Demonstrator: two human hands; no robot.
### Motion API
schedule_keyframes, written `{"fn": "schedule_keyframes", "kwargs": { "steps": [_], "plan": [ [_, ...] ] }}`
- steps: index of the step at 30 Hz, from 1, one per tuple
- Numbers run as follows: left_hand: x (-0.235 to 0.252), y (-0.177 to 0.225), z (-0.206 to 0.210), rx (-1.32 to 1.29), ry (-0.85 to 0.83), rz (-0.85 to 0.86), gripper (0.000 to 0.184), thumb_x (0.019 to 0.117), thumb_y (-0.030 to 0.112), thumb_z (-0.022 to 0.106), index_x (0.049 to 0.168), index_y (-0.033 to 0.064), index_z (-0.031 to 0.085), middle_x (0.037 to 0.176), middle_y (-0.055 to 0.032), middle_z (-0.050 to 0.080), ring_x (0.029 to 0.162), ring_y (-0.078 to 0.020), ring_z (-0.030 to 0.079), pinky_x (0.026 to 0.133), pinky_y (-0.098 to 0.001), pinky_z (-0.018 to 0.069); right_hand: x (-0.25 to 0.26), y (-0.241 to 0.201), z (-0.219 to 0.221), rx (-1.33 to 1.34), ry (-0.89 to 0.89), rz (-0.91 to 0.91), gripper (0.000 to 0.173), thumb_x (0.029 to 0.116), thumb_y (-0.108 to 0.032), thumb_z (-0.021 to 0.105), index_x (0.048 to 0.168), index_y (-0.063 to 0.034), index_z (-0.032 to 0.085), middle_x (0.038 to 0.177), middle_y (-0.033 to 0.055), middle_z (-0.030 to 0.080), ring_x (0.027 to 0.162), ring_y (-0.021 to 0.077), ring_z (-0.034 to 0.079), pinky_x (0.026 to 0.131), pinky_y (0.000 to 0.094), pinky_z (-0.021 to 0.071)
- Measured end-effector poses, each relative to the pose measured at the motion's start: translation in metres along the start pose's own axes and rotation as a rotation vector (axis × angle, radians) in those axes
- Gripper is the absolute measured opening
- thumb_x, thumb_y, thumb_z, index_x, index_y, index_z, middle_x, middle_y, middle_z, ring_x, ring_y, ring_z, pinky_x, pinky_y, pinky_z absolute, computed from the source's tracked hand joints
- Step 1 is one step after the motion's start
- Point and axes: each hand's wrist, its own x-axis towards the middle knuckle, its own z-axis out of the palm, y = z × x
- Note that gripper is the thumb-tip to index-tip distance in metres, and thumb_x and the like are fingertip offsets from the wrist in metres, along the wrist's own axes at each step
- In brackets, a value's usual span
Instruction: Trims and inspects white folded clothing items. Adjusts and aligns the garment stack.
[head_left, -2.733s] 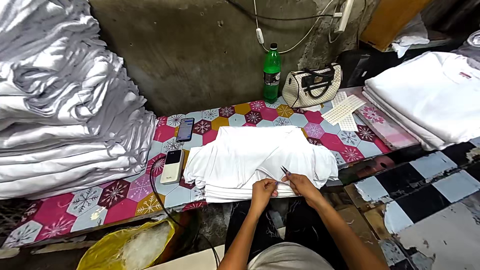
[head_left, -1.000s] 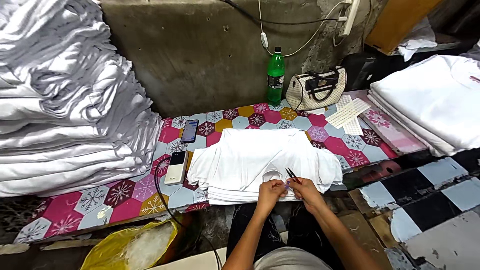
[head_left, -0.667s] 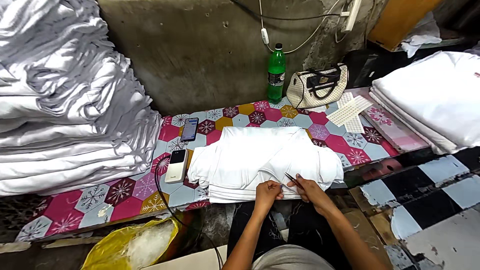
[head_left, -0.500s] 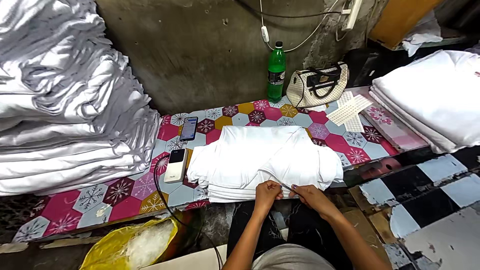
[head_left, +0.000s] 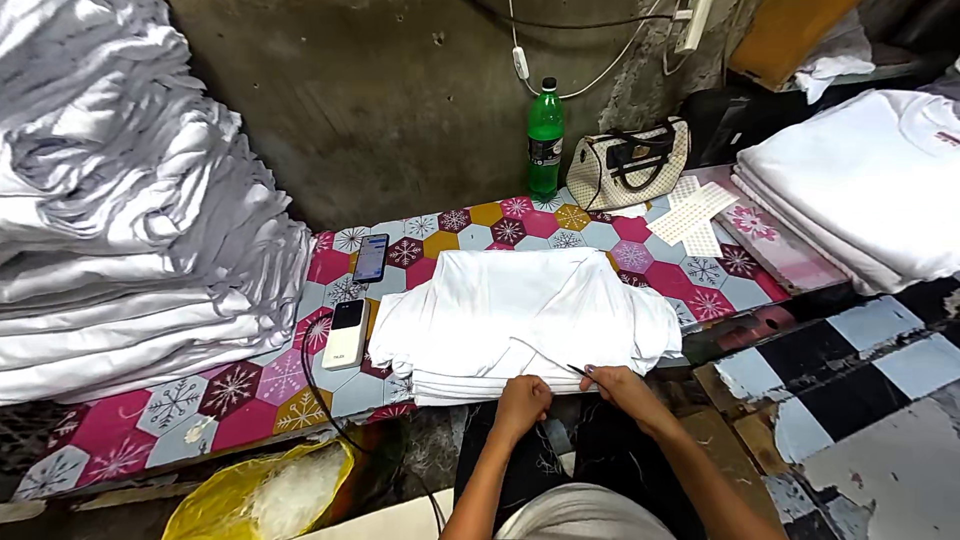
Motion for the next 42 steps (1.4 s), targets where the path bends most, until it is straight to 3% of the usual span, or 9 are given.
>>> {"fn": "schedule_keyframes", "kwargs": {
  "steps": [4, 8, 12, 15, 17, 21, 27, 37, 42],
  "plan": [
    [0.011, 0.008, 0.009, -0.001, 0.118, 0.005, 0.038, 0.0980, 0.026, 0.069, 0.126, 0.0004, 0.065, 0.085, -0.0105, 0.068, 0.067, -0.0210, 0.068, 0.071, -0.0417, 0.0597, 0.000, 0.007, 0.005, -0.259, 0.150, -0.249, 0.025, 0.1026, -0.023, 0.062, 0.112, -0.0031, 0.073, 0.087, 0.0071, 0.071, 0.076, 0.0138, 0.064, 0.076, 0.0346, 0.0543],
    [0.033, 0.002, 0.025, -0.043, 0.262, 0.140, 0.021, 0.0989, 0.017, 0.063, 0.101, -0.0008, 0.074, 0.079, -0.0097, 0.070, 0.066, -0.0172, 0.066, 0.071, -0.0389, 0.0567, 0.021, 0.013, 0.028, -0.623, 0.329, -0.395, 0.033, 0.0945, -0.020, 0.071, 0.123, -0.0030, 0.072, 0.103, 0.0197, 0.076, 0.092, 0.0406, 0.074, 0.082, 0.0633, 0.0553],
    [0.020, 0.004, 0.015, -0.181, 0.253, 0.151, 0.016, 0.0948, 0.010, 0.067, 0.103, -0.0036, 0.072, 0.097, -0.0144, 0.069, 0.076, -0.0172, 0.068, 0.075, -0.0350, 0.0591, 0.033, 0.014, 0.024, -0.399, 0.318, -0.366, 0.025, 0.0997, -0.016, 0.061, 0.113, -0.0001, 0.075, 0.092, 0.0166, 0.075, 0.083, 0.0281, 0.072, 0.080, 0.0491, 0.0563],
    [0.019, 0.011, 0.013, -0.537, 0.132, 0.157, 0.041, 0.0937, 0.004, 0.069, 0.130, -0.0102, 0.058, 0.120, -0.0197, 0.067, 0.088, -0.0183, 0.071, 0.082, -0.0347, 0.0605, 0.032, 0.002, 0.021, 0.015, 0.200, -0.223, 0.019, 0.0992, -0.014, 0.063, 0.108, -0.0001, 0.073, 0.080, 0.0035, 0.067, 0.066, 0.0060, 0.055, 0.064, 0.0262, 0.0476],
    [0.024, 0.019, 0.017, -0.687, 0.117, 0.171, 0.031, 0.0946, 0.000, 0.067, 0.122, -0.0113, 0.061, 0.105, -0.0157, 0.073, 0.084, -0.0166, 0.073, 0.081, -0.0330, 0.0623, 0.031, -0.003, 0.022, 0.278, 0.114, -0.126, 0.016, 0.1001, -0.011, 0.062, 0.107, 0.0009, 0.069, 0.066, -0.0050, 0.054, 0.049, -0.0001, 0.041, 0.048, 0.0189, 0.0366],
    [0.027, 0.021, 0.022, -0.634, 0.178, 0.152, 0.014, 0.0999, 0.003, 0.062, 0.103, -0.0092, 0.069, 0.076, -0.0076, 0.074, 0.061, -0.0115, 0.070, 0.064, -0.0272, 0.0618, 0.032, -0.003, 0.017, 0.541, -0.005, 0.010, 0.010, 0.1029, -0.008, 0.057, 0.106, -0.0015, 0.063, 0.056, -0.0094, 0.041, 0.043, 0.0000, 0.035, 0.043, 0.0171, 0.0343],
    [0.018, 0.021, 0.016, -0.643, 0.151, 0.150, 0.029, 0.0969, 0.001, 0.065, 0.123, -0.0114, 0.061, 0.095, -0.0135, 0.073, 0.071, -0.0146, 0.072, 0.069, -0.0299, 0.0631, 0.030, 0.000, 0.014, 0.543, -0.060, 0.023, 0.007, 0.1017, -0.008, 0.058, 0.099, -0.0047, 0.063, 0.055, -0.0097, 0.041, 0.043, -0.0005, 0.035, 0.043, 0.0166, 0.0338],
    [0.015, 0.013, 0.014, -0.666, 0.197, 0.082, 0.013, 0.1005, 0.002, 0.061, 0.103, -0.0093, 0.067, 0.076, -0.0102, 0.073, 0.058, -0.0141, 0.071, 0.059, -0.0284, 0.0621, 0.010, -0.001, 0.001, 0.273, -0.036, -0.021, 0.046, 0.1125, -0.036, 0.036, 0.109, -0.0053, 0.070, 0.057, -0.0105, 0.040, 0.045, 0.0013, 0.034, 0.045, 0.0194, 0.0331],
    [0.009, 0.016, 0.014, -0.717, 0.187, 0.058, 0.012, 0.1004, 0.001, 0.060, 0.099, -0.0089, 0.066, 0.073, -0.0091, 0.072, 0.056, -0.0139, 0.069, 0.058, -0.0282, 0.0611, -0.003, -0.001, 0.004, 0.088, -0.058, 0.029, 0.036, 0.1096, -0.027, 0.049, 0.103, -0.0047, 0.076, 0.058, -0.0087, 0.044, 0.048, 0.0010, 0.036, 0.048, 0.0200, 0.0321]
  ]
}}
